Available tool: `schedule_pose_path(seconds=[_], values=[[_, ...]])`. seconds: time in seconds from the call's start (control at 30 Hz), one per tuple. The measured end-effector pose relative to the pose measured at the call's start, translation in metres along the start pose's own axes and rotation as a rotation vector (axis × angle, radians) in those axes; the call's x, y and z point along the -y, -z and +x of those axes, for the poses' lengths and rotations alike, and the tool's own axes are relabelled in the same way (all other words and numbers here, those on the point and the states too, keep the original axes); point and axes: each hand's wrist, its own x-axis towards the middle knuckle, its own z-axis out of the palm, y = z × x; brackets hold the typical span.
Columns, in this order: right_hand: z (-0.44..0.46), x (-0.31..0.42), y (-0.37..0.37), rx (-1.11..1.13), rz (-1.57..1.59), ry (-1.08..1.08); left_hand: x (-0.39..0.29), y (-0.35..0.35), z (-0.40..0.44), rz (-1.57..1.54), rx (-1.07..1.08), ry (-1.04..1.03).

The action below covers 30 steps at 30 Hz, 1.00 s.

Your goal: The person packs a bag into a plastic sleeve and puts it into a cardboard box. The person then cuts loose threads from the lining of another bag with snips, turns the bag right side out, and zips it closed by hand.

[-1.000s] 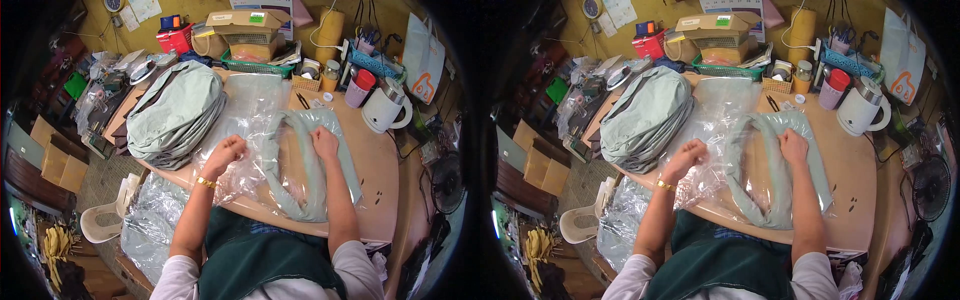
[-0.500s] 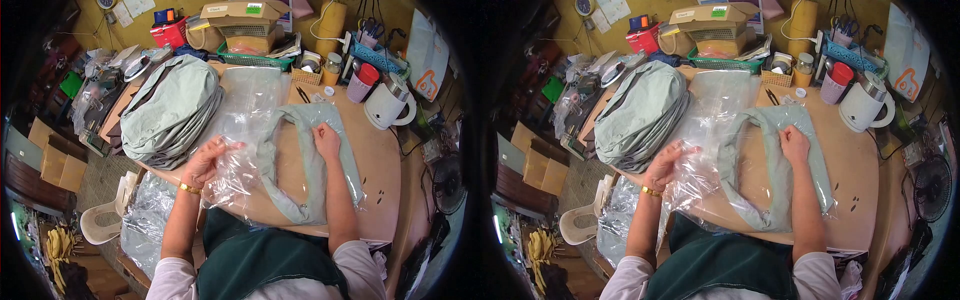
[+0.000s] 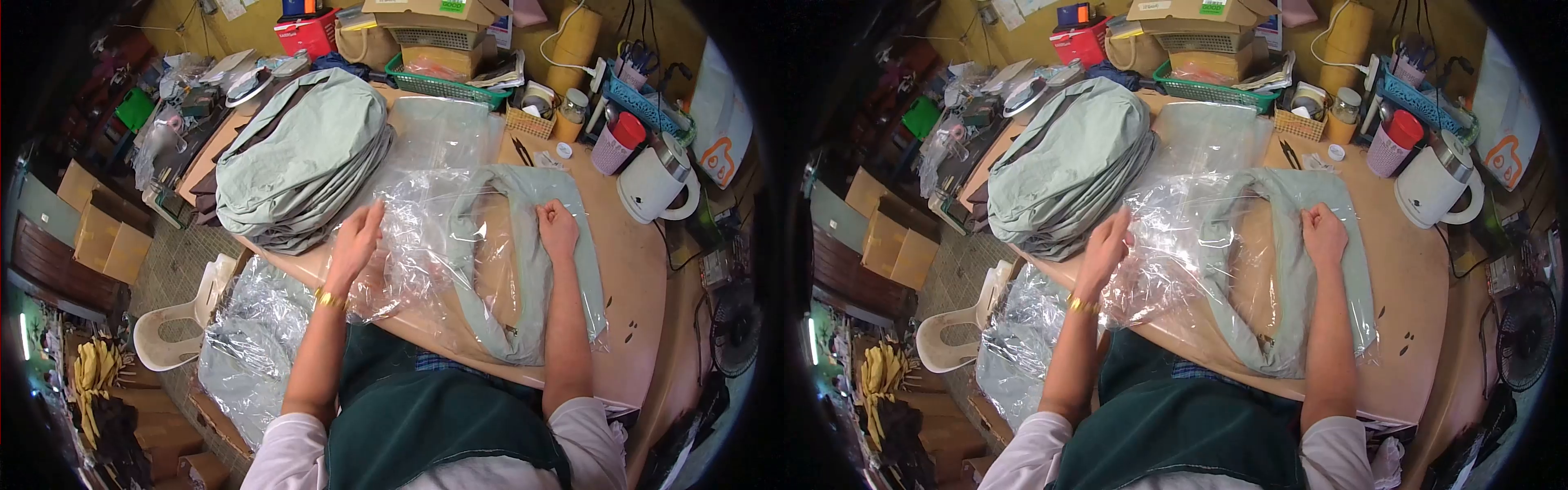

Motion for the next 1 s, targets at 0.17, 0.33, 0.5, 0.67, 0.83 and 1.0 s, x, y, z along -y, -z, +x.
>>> schedule_pose_path(seconds=[0.17,0.33,0.5,0.67,0.83,1.0], values=[[-0.001,-0.003,0.003,-0.007,0.073,0.01,-0.014,-0.02,0.042,-0.744,0.152,0.036],[0.0,-0.006,0.001,0.02,0.131,-0.041,-0.006,0.013,0.031,-0.161,-0.29,-0.414],[0.001,-0.002,0.002,-0.005,0.126,-0.056,-0.01,0.049,-0.017,-0.254,-0.304,-0.316],[0.004,0.0,0.002,0.018,0.04,-0.075,0.013,-0.03,-0.066,0.083,0.252,-0.113],[-0.003,0.001,0.005,-0.291,-0.399,0.223,-0.004,-0.034,-0.077,-1.182,0.052,0.299],[0.005,0.015,0.014,0.28,-0.388,-0.169,0.037,0.011,-0.082,-0.834,0.117,0.076]])
